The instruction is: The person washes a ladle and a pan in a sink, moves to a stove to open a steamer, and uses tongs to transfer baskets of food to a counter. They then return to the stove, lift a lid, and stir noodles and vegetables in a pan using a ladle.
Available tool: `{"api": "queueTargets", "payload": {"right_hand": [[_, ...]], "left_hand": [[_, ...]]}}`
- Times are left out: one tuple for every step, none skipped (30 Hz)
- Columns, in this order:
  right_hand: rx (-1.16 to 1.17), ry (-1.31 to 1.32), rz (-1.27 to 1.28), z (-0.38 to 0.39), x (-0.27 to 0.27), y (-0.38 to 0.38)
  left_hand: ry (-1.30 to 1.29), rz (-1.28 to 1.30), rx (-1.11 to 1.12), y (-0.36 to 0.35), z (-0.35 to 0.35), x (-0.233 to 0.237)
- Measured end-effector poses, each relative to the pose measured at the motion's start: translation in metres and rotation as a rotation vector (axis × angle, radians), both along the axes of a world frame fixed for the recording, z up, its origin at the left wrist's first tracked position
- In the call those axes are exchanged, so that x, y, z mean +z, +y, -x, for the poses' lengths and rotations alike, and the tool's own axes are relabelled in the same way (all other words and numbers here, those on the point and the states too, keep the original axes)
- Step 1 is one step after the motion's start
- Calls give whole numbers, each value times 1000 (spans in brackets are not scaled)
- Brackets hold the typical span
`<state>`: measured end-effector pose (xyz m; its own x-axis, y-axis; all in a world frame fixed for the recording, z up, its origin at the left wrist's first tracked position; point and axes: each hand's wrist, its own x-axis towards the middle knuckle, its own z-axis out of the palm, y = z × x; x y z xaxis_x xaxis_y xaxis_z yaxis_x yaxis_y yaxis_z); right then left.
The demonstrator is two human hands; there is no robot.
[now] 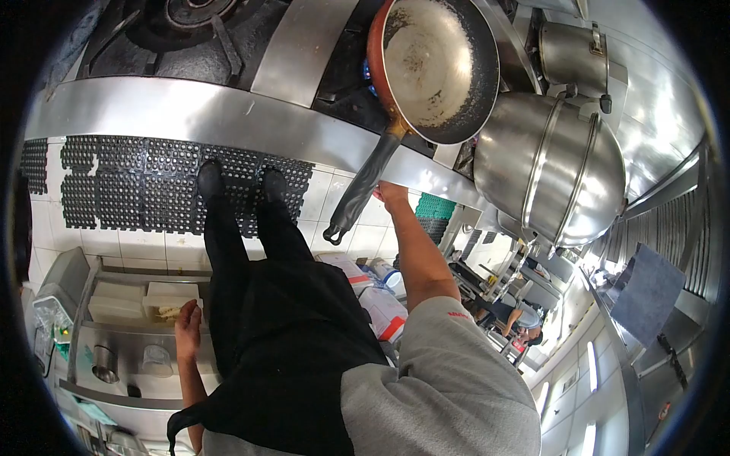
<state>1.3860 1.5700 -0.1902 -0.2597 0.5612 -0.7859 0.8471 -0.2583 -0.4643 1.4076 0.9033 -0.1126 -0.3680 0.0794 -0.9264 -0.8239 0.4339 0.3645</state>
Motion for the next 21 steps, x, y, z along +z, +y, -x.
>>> {"api": "queueTargets", "payload": {"right_hand": [[70,-16,-24,-5,-4,4],[140,-32,-47,-8,-8,6],[294,35,-148,-13,-10,6],[448,102,-249,-19,-11,4],[534,136,-299,-22,-12,6],[616,170,-355,-24,-13,6],[630,169,-360,-24,-14,8],[541,141,-307,-20,-11,6],[448,113,-258,-15,-6,3],[252,57,-151,4,12,-11],[56,1,-43,16,22,-20],[156,-68,-101,16,22,-20],[256,-138,-158,16,21,-20],[305,-180,-187,16,20,-20],[353,-223,-215,16,20,-19],[351,-238,-216,17,20,-19],[367,-168,-225,12,15,-15],[384,-99,-232,5,9,-10],[419,56,-247,-12,-6,-2],[417,104,-242,-17,-11,1],[415,153,-236,-17,-11,0]], "left_hand": [[8,-6,7,-1,-1,-1],[17,-11,13,-2,-3,-3],[25,-17,20,-3,-4,-4],[3,-16,16,-3,-3,-3],[-19,-15,11,-2,1,-1],[-40,-14,7,-2,2,1],[-40,-16,14,-2,1,1],[-40,-18,22,-2,1,1],[-41,-20,29,-2,0,0],[-51,-23,29,-2,-1,0],[-61,-26,28,-3,-1,-1],[-72,-29,27,-2,0,-1],[-75,-32,30,-2,0,0],[-79,-35,33,-1,1,1],[-83,-37,36,0,2,2],[-48,-29,39,-1,-2,-1],[-14,-22,43,-3,-8,-6],[20,-14,46,-2,-10,-7],[12,-15,46,-3,-11,-6],[4,-17,45,-1,-8,-3],[-3,-19,45,1,-6,-2]]}}
